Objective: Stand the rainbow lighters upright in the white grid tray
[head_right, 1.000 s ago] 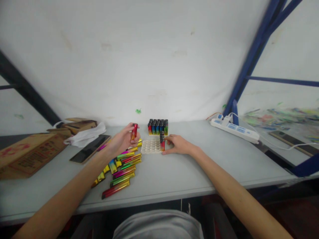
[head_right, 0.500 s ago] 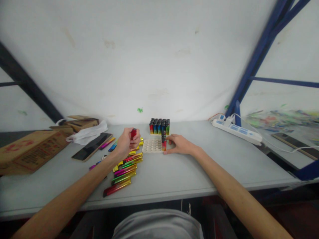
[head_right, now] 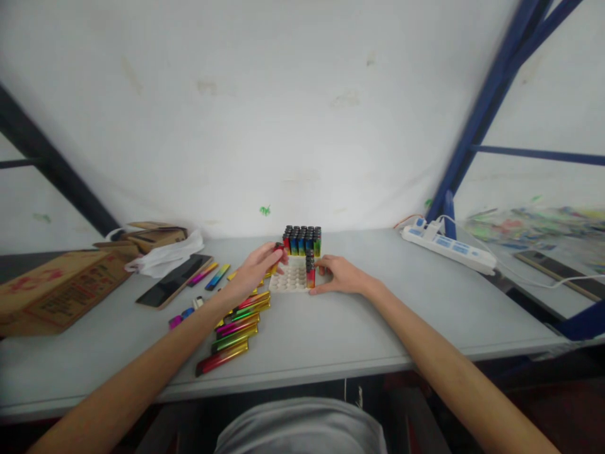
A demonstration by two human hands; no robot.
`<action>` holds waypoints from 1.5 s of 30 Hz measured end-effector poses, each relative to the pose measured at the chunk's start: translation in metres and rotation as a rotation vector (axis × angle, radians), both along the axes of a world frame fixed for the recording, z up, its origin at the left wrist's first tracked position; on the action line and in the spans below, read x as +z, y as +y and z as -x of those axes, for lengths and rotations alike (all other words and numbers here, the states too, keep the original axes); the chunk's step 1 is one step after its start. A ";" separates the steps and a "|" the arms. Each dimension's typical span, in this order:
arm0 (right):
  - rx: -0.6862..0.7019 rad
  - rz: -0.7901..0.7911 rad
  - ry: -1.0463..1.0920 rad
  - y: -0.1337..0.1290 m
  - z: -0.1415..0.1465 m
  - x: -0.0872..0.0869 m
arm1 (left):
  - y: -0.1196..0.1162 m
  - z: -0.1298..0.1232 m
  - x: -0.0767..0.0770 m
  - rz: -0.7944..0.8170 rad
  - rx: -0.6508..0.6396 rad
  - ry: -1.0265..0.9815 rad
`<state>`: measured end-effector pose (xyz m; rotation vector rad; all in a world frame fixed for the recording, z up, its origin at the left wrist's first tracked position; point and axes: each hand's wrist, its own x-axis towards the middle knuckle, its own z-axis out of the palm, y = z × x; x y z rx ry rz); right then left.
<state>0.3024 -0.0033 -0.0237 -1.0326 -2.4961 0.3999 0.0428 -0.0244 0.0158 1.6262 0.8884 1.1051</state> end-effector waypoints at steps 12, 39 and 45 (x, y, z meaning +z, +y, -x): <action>-0.008 0.011 -0.019 -0.002 0.001 0.003 | 0.023 -0.009 -0.019 -0.214 -0.053 0.342; -0.001 0.025 -0.034 -0.003 0.001 0.005 | 0.021 -0.004 0.001 -0.500 0.035 0.740; -0.007 0.041 -0.039 -0.004 0.001 0.004 | -0.048 0.043 0.061 -0.375 0.005 0.976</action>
